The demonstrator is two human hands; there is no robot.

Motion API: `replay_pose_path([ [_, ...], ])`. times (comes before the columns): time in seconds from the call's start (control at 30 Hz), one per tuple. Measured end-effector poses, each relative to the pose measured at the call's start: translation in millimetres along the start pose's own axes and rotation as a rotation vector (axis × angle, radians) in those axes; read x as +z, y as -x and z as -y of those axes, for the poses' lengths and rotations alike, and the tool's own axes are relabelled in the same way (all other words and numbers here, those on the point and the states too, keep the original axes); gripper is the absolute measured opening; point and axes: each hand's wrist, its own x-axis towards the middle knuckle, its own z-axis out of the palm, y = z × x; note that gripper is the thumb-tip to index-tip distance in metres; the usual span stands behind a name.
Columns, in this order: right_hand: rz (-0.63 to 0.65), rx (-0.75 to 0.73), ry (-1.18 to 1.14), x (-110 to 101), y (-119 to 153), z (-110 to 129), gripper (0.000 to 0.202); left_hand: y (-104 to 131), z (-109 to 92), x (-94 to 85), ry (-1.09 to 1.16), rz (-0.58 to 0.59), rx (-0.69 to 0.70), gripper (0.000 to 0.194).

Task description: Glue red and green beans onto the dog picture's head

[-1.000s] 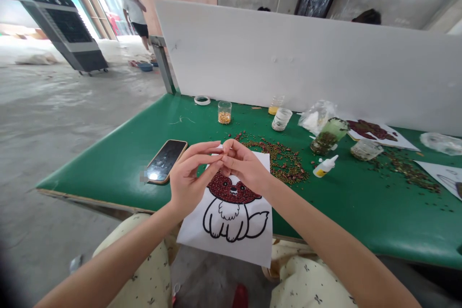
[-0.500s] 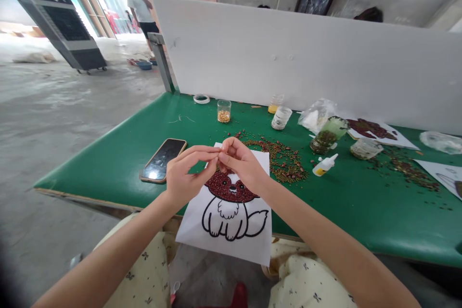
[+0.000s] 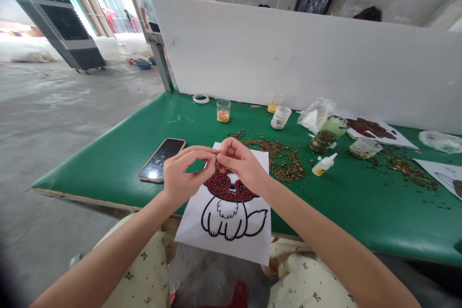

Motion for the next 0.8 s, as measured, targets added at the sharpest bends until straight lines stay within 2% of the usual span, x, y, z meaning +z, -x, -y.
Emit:
replay_pose_path([
  [0.3,0.001,0.017,-0.014,2.6,1.0,1.2,0.024,-0.5,-2.9,-0.1,0.036,-0.003,-0.005,0.010],
  [0.4,-0.021,-0.010,0.047,-7.3,-4.6,7.0,0.021,0.2,-2.5,0.3,0.032,0.020,-0.035,0.012],
  [0.5,-0.180,-0.079,0.178,-43.2,-16.4,19.2,0.022,0.5,6.4,1.1,0.009,0.100,-0.088,0.013],
  [0.57,-0.371,-0.098,0.314,-78.8,-24.3,27.5,0.023,-0.7,18.3,1.5,-0.025,0.158,-0.128,0.012],
  [0.63,-0.512,-0.063,0.568,-114.8,-29.8,32.2,0.019,-3.0,33.3,1.4,-0.065,0.194,-0.179,0.013],
  [0.7,-0.542,0.004,0.965,-143.1,-32.0,31.6,0.015,-5.5,48.1,1.1,-0.102,0.229,-0.254,0.016],
  [0.8,-0.486,-0.009,1.586,-164.8,-32.4,22.6,0.009,-7.1,63.6,1.5,-0.178,0.325,-0.405,0.020],
])
